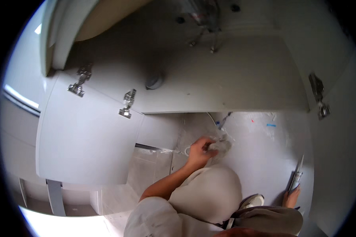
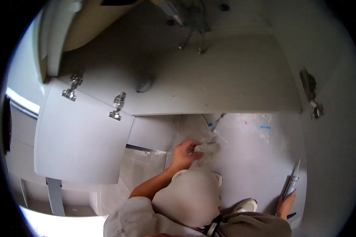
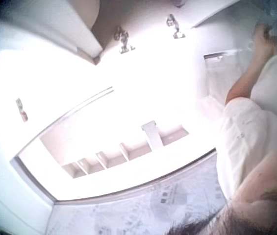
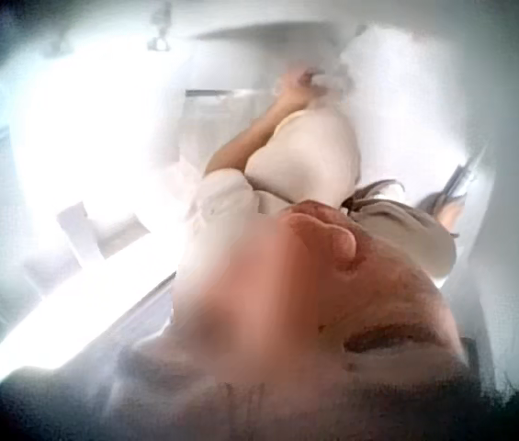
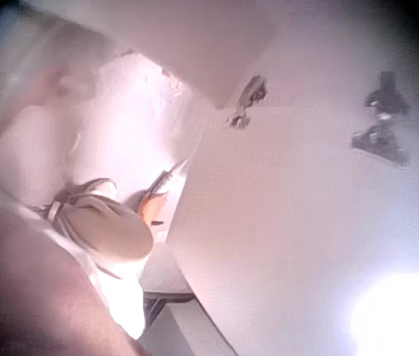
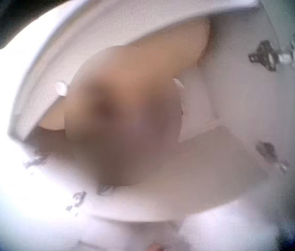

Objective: The person wipes the underside of a cabinet with a cloth, then walks through a room under construction to gather tools and parts. They sit on the floor and assemble a plumbing fixture, screwing a metal pipe into a wall outlet.

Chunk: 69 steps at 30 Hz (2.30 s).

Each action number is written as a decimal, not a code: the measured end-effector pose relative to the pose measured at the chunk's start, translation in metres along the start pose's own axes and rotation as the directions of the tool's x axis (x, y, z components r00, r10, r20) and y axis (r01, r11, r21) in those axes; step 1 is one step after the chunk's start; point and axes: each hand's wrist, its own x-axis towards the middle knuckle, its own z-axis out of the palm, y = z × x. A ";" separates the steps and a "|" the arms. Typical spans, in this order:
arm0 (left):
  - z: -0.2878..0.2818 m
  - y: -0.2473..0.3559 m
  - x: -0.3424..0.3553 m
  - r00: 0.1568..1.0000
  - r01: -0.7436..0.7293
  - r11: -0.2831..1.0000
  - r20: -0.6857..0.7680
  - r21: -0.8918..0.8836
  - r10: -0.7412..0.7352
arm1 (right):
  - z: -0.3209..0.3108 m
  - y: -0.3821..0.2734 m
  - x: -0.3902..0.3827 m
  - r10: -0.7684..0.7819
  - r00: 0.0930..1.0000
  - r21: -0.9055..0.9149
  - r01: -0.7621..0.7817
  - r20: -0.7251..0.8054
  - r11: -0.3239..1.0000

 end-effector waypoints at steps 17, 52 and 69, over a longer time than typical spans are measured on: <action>-0.148 -0.027 -0.132 0.919 0.378 0.877 -0.232 0.296 -0.318 | -0.091 -0.292 -0.006 -0.046 0.697 -0.086 0.152 0.715 0.985; -0.270 0.215 -0.463 -0.241 0.709 0.293 -0.610 -0.642 -0.755 | -0.160 -0.641 -0.181 -0.147 -0.104 0.128 0.978 0.984 0.166; -0.622 0.082 -0.518 -0.794 0.264 0.326 -0.396 -0.908 -0.462 | -0.128 -1.052 -0.689 -0.643 -0.471 0.770 0.554 0.604 0.318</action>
